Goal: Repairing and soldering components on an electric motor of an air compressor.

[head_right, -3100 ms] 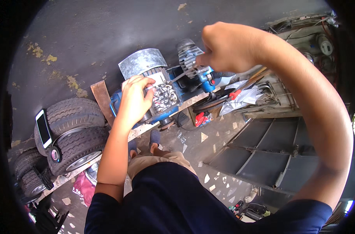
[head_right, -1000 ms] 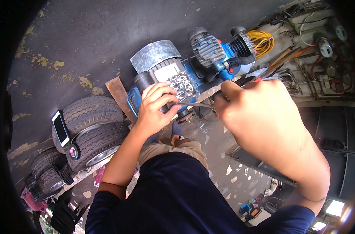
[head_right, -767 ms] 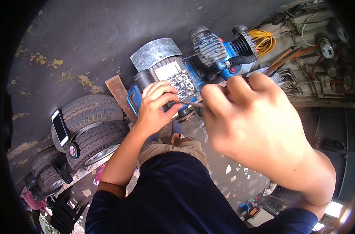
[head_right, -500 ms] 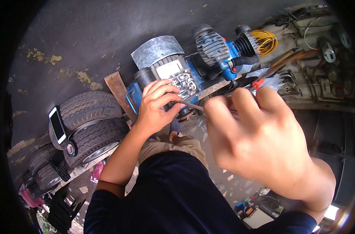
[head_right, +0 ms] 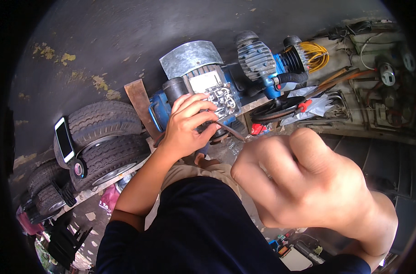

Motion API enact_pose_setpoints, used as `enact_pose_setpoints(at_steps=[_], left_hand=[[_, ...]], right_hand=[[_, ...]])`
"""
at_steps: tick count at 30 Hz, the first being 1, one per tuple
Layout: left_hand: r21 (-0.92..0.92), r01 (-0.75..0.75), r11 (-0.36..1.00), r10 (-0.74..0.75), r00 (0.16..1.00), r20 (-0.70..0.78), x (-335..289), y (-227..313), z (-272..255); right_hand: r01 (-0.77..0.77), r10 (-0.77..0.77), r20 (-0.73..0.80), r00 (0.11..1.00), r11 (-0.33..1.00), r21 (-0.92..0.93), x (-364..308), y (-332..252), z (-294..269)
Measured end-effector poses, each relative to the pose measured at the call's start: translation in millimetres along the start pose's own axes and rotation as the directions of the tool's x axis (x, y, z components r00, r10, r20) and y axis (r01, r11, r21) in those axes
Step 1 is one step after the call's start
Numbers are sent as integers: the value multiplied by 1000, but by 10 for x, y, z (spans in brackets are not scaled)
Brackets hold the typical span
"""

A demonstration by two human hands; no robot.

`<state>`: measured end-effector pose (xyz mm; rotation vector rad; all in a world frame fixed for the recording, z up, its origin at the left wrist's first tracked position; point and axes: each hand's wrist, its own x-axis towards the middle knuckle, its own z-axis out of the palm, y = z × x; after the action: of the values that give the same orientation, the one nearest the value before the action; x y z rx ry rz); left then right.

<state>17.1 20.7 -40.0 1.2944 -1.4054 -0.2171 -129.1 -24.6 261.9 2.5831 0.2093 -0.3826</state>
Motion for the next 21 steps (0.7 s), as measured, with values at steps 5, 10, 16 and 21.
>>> enact_pose_setpoints(at_steps=[5, 10, 16, 21], left_hand=[[0, -2, 1000, 2, 1000, -7, -12, -12, -18], [0, -10, 1000, 10, 1000, 1, 5, 0, 4], [7, 10, 1000, -10, 1000, 15, -20, -8, 3], [1, 32, 999, -32, 999, 8, -41, -19, 1]], right_hand=[[-30, 25, 68, 997, 998, 63, 49, 19, -24], [37, -39, 79, 996, 999, 25, 130, 120, -69], [-325, 214, 518, 828, 936, 133, 300, 291, -116], [-380, 253, 305, 918, 780, 498, 297, 444, -166]])
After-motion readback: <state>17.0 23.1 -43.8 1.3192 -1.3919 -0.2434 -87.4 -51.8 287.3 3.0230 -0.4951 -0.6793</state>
